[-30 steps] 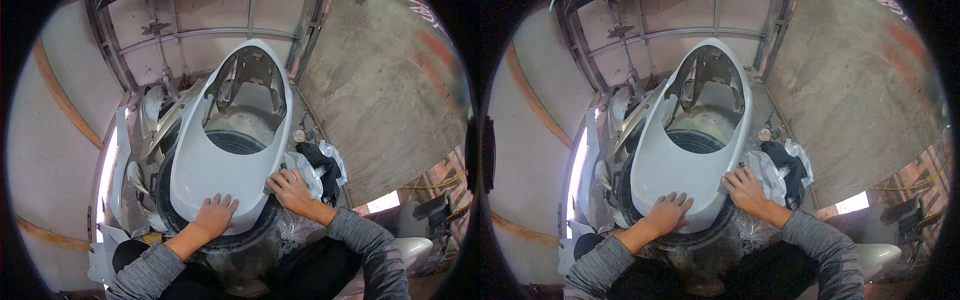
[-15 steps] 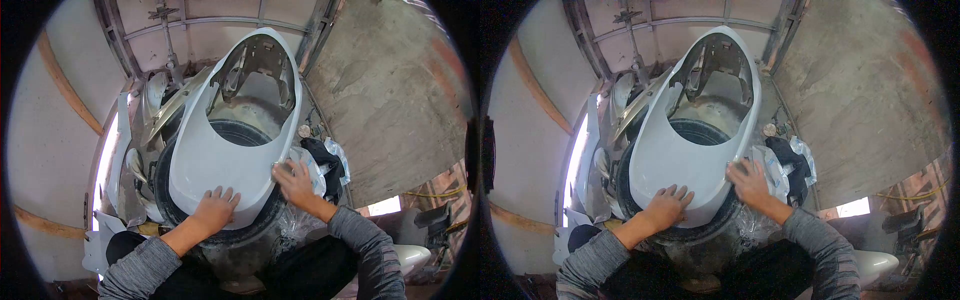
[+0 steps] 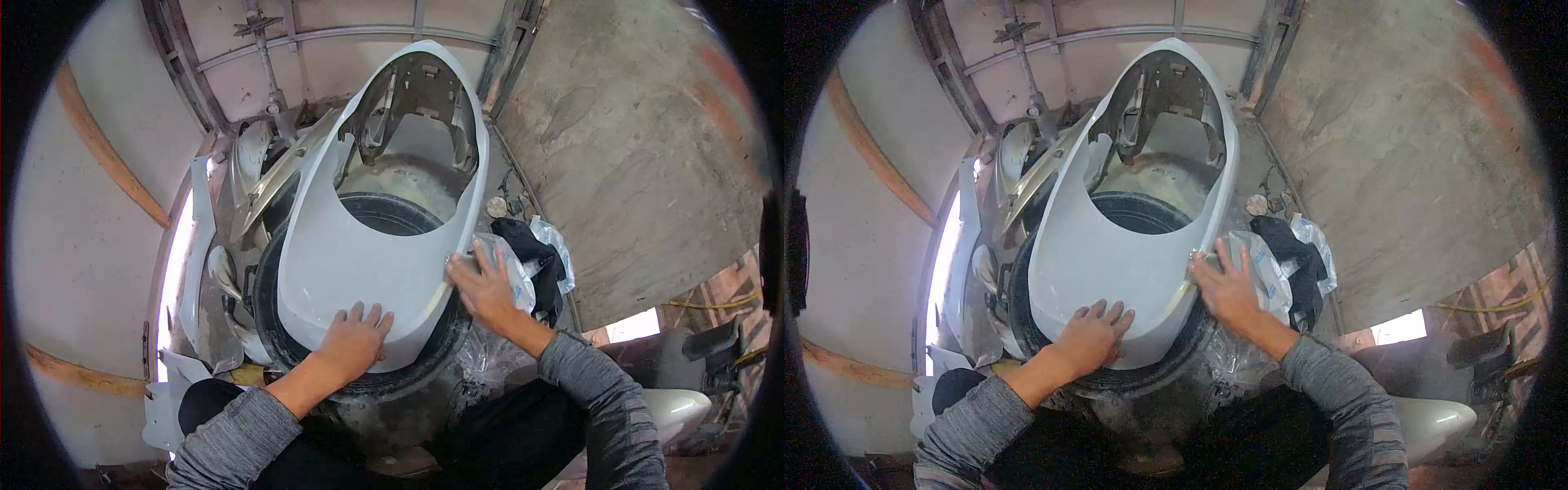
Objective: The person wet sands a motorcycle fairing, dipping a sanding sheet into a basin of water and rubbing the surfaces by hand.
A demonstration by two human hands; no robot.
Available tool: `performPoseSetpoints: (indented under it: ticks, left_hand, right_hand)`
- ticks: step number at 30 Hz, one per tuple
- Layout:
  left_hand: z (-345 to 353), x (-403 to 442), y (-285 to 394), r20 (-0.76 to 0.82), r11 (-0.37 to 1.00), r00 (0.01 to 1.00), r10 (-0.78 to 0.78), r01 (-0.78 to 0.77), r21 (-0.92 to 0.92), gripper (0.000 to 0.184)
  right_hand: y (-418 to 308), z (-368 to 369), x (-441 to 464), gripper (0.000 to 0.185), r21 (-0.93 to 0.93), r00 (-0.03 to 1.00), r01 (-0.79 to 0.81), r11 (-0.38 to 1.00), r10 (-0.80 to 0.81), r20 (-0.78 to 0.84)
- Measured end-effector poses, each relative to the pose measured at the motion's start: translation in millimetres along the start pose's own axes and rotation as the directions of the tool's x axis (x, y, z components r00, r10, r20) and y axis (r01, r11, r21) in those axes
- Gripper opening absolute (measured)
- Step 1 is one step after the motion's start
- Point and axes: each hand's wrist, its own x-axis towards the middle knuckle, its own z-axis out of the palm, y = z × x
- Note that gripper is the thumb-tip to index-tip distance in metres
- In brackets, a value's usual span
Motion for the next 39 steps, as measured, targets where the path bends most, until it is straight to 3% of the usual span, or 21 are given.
performPoseSetpoints:
  ticks: [2, 3, 5, 7, 9, 11, 13, 15, 17, 19, 21, 22, 23, 24, 26, 30, 34, 36, 39]
  left_hand:
    - [-4.5, 1.9, -2.1, -0.007, 1.000, 1.000, -0.001, 0.001, 0.005, 0.075]
    - [-0.6, 1.5, -3.1, -0.021, 1.000, 1.000, 0.006, -0.006, 0.013, 0.075]
    - [1.2, 1.3, -4.3, -0.035, 1.000, 0.999, 0.008, -0.007, 0.017, 0.074]
    - [0.1, 0.1, -1.4, -0.030, 1.000, 1.000, 0.007, -0.006, 0.010, 0.074]
    - [2.5, -0.8, -0.6, -0.029, 1.000, 1.000, 0.010, -0.010, 0.004, 0.074]
    - [-0.1, 0.9, -3.3, -0.033, 1.000, 0.999, 0.009, -0.009, 0.010, 0.074]
    - [0.6, 0.7, -1.0, -0.012, 1.000, 1.000, -0.002, 0.002, 0.001, 0.076]
    - [2.5, 0.1, 2.8, 0.011, 1.000, 1.000, -0.006, 0.006, 0.000, 0.079]
    - [-1.2, 4.8, 6.0, 0.007, 1.000, 1.000, -0.009, 0.009, 0.006, 0.082]
    - [-0.6, 1.4, 11.8, -0.031, 0.996, 0.999, 0.020, -0.017, 0.090, 0.091]
    - [4.9, 2.8, 23.7, -0.014, 0.990, 1.000, 0.010, -0.008, 0.142, 0.088]
    - [12.5, 5.0, 29.6, -0.096, 0.979, 0.994, 0.043, -0.023, 0.202, 0.083]
    - [22.3, 6.1, 33.0, -0.176, 0.964, 0.981, 0.083, -0.034, 0.262, 0.078]
    - [30.6, 8.8, 36.5, -0.253, 0.965, 0.963, 0.091, -0.022, 0.262, 0.072]
    - [43.9, 12.1, 34.6, -0.259, 0.960, 0.962, 0.088, -0.012, 0.281, 0.072]
    - [49.2, 13.7, 36.8, -0.283, 0.951, 0.957, 0.067, 0.025, 0.309, 0.072]
    - [39.9, 10.3, 38.6, -0.225, 0.947, 0.972, 0.063, 0.013, 0.322, 0.072]
    - [37.6, 9.3, 38.2, -0.186, 0.939, 0.981, 0.056, 0.012, 0.344, 0.072]
    - [44.7, 10.6, 39.0, -0.217, 0.939, 0.974, 0.060, 0.018, 0.342, 0.073]
  right_hand:
    - [-11.2, 4.4, -13.9, 0.051, 0.188, 0.991, 0.108, 0.976, -0.120, 0.055]
    - [-3.8, 7.6, -9.6, 0.051, 0.181, 0.992, 0.109, 0.977, -0.120, 0.049]
    - [19.3, 10.5, 1.1, 0.059, -0.030, 0.999, -0.009, 1.000, 0.008, -0.041]
    - [18.4, 3.3, -2.3, 0.060, -0.092, 1.000, -0.008, 0.996, 0.010, 0.018]
    - [-5.7, -1.8, -13.6, 0.057, 0.123, 0.982, 0.102, 0.987, -0.120, 0.147]
    - [1.2, 2.3, -11.6, 0.056, 0.185, 0.987, 0.092, 0.978, -0.114, 0.113]
    - [21.6, 0.2, 4.6, 0.058, -0.137, 0.998, -0.052, 0.989, 0.057, 0.029]
    - [5.4, 1.5, -3.7, 0.058, -0.121, 0.998, -0.056, 0.991, 0.055, -0.019]
    - [-26.5, -1.6, -16.9, 0.054, 0.104, 0.994, 0.034, 0.994, -0.045, 0.098]
    - [-25.1, -3.7, -9.4, 0.051, 0.165, 0.996, 0.033, 0.986, -0.046, 0.072]
    - [-7.6, -1.4, 7.1, 0.051, 0.088, 0.967, -0.254, 0.963, 0.255, -0.007]
    - [1.2, 3.1, 8.3, 0.053, 0.224, 0.969, -0.211, 0.952, 0.234, -0.081]
    - [-2.2, 6.0, 6.7, 0.053, 0.225, 0.969, -0.215, 0.951, 0.237, -0.076]
    - [-7.5, 8.0, 6.1, 0.054, 0.331, 0.948, -0.273, 0.903, 0.311, -0.066]
    - [-12.4, 13.1, 8.1, 0.056, 0.458, 0.910, -0.357, 0.814, 0.414, -0.027]
    - [-11.6, 15.8, 12.1, 0.058, 0.333, 0.919, -0.330, 0.884, 0.381, -0.102]
    - [-28.3, 8.3, 6.6, 0.054, 0.370, 0.892, -0.392, 0.843, 0.446, -0.071]
    - [-44.6, 3.3, -1.7, 0.053, 0.285, 0.888, -0.455, 0.844, 0.455, 0.070]
    - [-31.4, 5.7, 3.2, 0.052, 0.144, 0.925, -0.368, 0.919, 0.377, -0.042]
